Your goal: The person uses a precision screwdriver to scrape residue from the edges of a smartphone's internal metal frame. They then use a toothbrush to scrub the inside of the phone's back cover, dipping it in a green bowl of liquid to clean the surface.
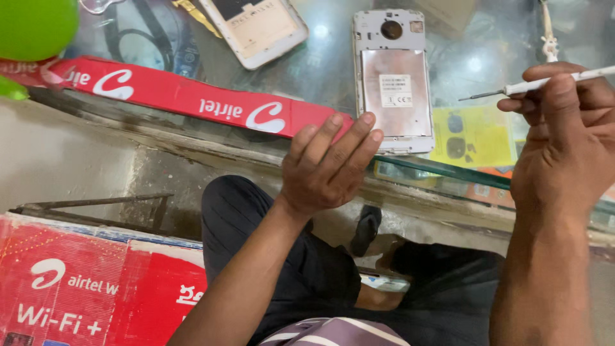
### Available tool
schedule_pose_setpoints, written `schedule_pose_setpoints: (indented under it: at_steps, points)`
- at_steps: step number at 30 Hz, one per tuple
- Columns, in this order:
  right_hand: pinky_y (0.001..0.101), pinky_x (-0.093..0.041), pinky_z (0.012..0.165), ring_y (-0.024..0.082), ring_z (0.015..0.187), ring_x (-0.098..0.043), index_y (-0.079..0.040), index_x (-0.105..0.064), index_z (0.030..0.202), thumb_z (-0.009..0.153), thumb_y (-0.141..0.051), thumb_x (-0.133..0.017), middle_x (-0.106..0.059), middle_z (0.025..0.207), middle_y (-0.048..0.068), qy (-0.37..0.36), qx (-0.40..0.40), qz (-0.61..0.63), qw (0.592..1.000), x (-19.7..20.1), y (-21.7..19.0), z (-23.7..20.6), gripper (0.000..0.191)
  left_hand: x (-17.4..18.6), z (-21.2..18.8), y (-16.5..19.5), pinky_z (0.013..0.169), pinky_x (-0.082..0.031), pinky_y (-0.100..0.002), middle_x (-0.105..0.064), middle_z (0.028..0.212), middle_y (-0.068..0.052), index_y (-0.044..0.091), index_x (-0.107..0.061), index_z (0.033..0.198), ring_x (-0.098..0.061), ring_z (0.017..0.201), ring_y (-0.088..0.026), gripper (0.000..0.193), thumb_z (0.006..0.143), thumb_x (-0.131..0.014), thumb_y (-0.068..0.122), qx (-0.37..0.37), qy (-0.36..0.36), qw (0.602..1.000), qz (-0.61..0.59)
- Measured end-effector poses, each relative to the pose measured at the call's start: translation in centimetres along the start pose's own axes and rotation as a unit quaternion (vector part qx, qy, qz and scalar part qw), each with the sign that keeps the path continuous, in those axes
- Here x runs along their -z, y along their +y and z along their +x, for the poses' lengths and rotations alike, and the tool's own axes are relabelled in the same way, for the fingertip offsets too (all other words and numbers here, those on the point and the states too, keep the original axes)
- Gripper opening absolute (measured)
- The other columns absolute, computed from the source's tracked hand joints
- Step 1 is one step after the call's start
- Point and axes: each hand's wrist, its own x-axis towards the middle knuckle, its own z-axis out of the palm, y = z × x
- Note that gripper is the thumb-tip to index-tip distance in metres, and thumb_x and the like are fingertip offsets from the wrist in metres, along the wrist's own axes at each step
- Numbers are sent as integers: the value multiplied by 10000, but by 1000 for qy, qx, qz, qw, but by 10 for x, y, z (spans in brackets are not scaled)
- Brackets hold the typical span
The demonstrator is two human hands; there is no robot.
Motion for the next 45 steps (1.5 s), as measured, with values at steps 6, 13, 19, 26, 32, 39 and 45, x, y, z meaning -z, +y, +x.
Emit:
schedule_pose_setpoints:
  at_steps: [6,13,19,26,32,39,45]
  points:
    - [373,-681,972,252,1033,-769,49,-655,1161,1222,-71,-576,-723,1141,161,-72,25,41,996,-67,-16,29,157,-44,-20,-6,1237,-219,-434,-563,1514,18,206,-555,1490,-430,1406,-240,468,1076,-349,278,-36,76,993,86]
    - [347,-689,950,212,979,-769,13,-661,1122,1117,25,-589,-719,1040,95,-232,-37,106,966,-184,-26,104,74,-41,-20,-7,1259,-200,-443,-568,1510,20,185,-545,1500,-433,1405,-252,436,1110,-370,271,-30,92,991,90]
    - [307,-666,929,170,943,-752,24,-665,1101,1117,3,-576,-736,1035,89,-233,-25,39,971,-209,-20,102,93,-41,-19,-12,1282,-186,-458,-569,1524,-3,140,-505,1510,-429,1410,-271,387,1161,-437,292,-44,96,991,80]
    - [290,-656,933,148,967,-740,41,-652,1134,1126,-8,-570,-727,1068,84,-260,-10,13,966,-210,-18,102,96,-46,-22,-13,1302,-131,-476,-561,1546,-3,115,-436,1508,-425,1433,-273,384,1160,-456,277,-53,93,990,92]
    - [298,-663,955,155,988,-746,41,-646,1148,1134,-14,-572,-727,1076,85,-268,-5,7,963,-211,-18,102,93,-44,-22,-11,1306,-124,-474,-559,1543,4,122,-440,1509,-431,1426,-264,384,1162,-448,286,-45,90,991,86]
    - [296,-659,952,156,983,-746,39,-643,1138,1131,-12,-563,-727,1074,87,-271,1,10,963,-211,-19,102,96,-42,-21,-12,1305,-124,-480,-555,1544,-11,114,-445,1506,-429,1428,-275,387,1153,-458,273,-48,88,991,86]
    - [296,-659,926,159,954,-748,36,-657,1112,1136,-10,-575,-731,1053,92,-250,-13,17,968,-209,-21,100,97,-45,-22,-10,1302,-127,-480,-557,1542,-20,122,-465,1502,-421,1433,-278,383,1159,-434,287,-45,93,991,87]
